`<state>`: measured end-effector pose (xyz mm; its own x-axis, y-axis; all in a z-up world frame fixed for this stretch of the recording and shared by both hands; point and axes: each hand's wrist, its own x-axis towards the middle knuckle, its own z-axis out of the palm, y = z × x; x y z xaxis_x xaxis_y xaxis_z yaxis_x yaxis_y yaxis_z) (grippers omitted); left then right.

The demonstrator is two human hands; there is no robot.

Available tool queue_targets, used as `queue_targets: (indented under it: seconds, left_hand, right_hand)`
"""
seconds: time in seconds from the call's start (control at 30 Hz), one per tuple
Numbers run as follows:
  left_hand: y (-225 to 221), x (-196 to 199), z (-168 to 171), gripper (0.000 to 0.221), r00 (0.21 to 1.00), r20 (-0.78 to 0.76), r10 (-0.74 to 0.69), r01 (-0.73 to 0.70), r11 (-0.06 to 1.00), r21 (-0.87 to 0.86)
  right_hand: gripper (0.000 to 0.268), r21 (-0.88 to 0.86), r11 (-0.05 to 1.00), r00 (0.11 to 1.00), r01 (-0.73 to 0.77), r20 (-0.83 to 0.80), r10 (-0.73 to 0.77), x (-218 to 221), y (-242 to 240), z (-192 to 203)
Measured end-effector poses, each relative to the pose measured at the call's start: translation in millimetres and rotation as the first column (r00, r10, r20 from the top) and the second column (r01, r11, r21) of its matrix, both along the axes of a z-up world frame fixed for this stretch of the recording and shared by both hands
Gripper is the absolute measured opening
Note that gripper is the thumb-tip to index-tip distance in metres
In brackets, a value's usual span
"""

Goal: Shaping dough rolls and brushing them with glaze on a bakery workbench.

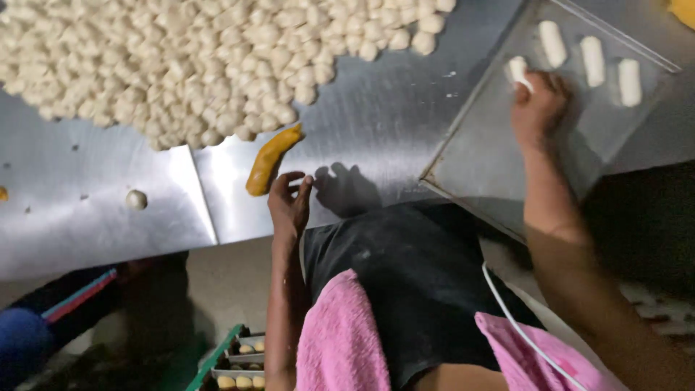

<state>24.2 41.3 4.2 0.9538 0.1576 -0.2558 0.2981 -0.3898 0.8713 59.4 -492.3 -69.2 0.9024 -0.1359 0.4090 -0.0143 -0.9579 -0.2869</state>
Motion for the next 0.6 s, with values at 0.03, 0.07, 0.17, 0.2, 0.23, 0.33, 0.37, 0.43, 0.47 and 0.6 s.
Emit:
queue_targets:
  seconds: [0.03,0.07,0.17,0.2,0.23,0.33,0.37,0.43,0.47,0.6]
  left_hand:
    - [11.3,3.7,-2.3,0.034,1.000,0.002,0.023,-0.023,1.000,0.004]
    - [21.2,11.8,-5.7,0.032,0.998,0.061,0.014,-0.016,0.999,0.044]
    - [51.2,43.0,-8.7,0.027,0.984,0.177,-0.001,-0.030,0.985,0.171]
    - [60.2,52.9,-9.3,0.025,0.974,0.226,-0.001,-0.059,0.965,0.256]
    - [73.0,66.0,-21.8,0.025,0.973,0.229,-0.002,-0.057,0.967,0.249]
    - [100.9,101.5,-50.6,0.025,0.944,0.329,-0.023,-0.124,0.899,0.420]
    - [103.8,112.3,-52.6,0.028,0.921,0.379,-0.084,-0.119,0.869,0.481]
    - [104.8,129.7,-49.4,0.032,0.895,0.422,-0.144,-0.116,0.839,0.532]
    - [103.0,137.4,-43.6,0.029,0.885,0.421,-0.198,-0.084,0.822,0.563]
    - [102.9,171.8,-41.8,0.015,0.913,0.328,-0.243,-0.004,0.798,0.602]
  right_hand:
    - [0.018,0.004,1.000,1.000,-0.023,0.002,0.023,2.2,10.8,10.6]
    - [0.022,-0.046,0.999,0.999,0.014,0.040,-0.012,-0.7,18.9,22.7]
    - [0.031,0.095,0.991,0.994,0.097,0.048,-0.102,-14.7,42.4,36.2]
    - [0.034,0.280,0.950,0.990,0.137,-0.002,-0.143,-21.1,49.2,37.8]
    - [0.034,0.273,0.952,0.989,0.139,0.003,-0.146,-24.4,61.3,32.5]
    - [0.030,0.261,0.959,0.990,0.112,0.049,-0.129,-29.8,104.0,22.1]
    - [0.029,0.278,0.959,0.996,0.058,0.049,-0.074,-30.1,123.3,22.6]
    - [0.029,0.286,0.958,0.999,0.006,0.047,-0.020,-30.1,163.9,25.5]
    - [0.027,0.297,0.953,0.997,-0.059,0.064,0.042,-28.1,185.1,27.9]
    - [0.026,0.412,0.884,0.973,-0.219,0.027,0.229,-16.3,266.8,35.0]
